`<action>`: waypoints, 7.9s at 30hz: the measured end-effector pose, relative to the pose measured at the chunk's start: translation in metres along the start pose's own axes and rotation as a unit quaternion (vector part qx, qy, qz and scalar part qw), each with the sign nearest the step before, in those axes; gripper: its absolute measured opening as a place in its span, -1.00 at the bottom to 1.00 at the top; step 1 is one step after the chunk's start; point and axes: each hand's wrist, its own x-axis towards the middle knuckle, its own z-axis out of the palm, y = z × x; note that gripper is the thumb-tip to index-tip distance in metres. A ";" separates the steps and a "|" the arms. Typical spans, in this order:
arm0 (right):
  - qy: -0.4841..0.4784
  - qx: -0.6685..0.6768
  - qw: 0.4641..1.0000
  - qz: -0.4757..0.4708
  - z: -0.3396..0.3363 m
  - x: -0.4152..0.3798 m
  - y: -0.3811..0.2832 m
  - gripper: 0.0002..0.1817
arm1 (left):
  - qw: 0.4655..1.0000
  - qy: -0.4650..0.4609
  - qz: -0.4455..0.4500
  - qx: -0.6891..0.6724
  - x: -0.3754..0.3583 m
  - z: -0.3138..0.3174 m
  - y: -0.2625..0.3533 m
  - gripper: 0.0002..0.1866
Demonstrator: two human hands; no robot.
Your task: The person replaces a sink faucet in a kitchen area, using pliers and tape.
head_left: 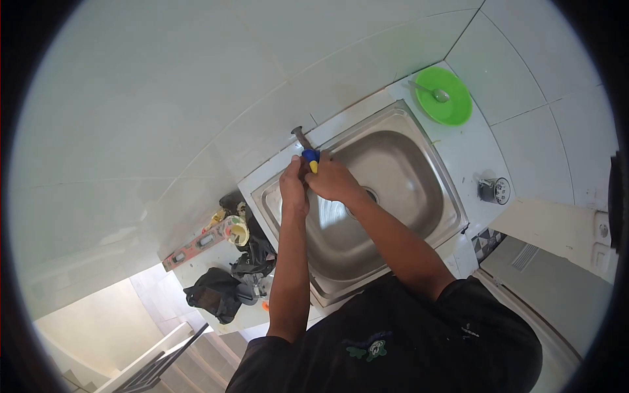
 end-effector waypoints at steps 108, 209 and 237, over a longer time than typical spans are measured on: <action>-0.234 0.337 0.910 0.058 -0.023 0.007 0.040 -0.54 | 0.987 -0.050 0.022 0.149 0.007 0.010 0.012 -0.48; -0.137 0.388 0.910 0.055 -0.053 -0.078 0.087 -0.48 | 0.935 0.261 0.224 0.089 0.061 0.061 -0.019 -0.69; -0.162 0.432 0.882 0.100 -0.073 -0.114 0.091 -0.44 | 0.870 -0.024 -0.026 -0.492 0.059 0.071 -0.020 -0.80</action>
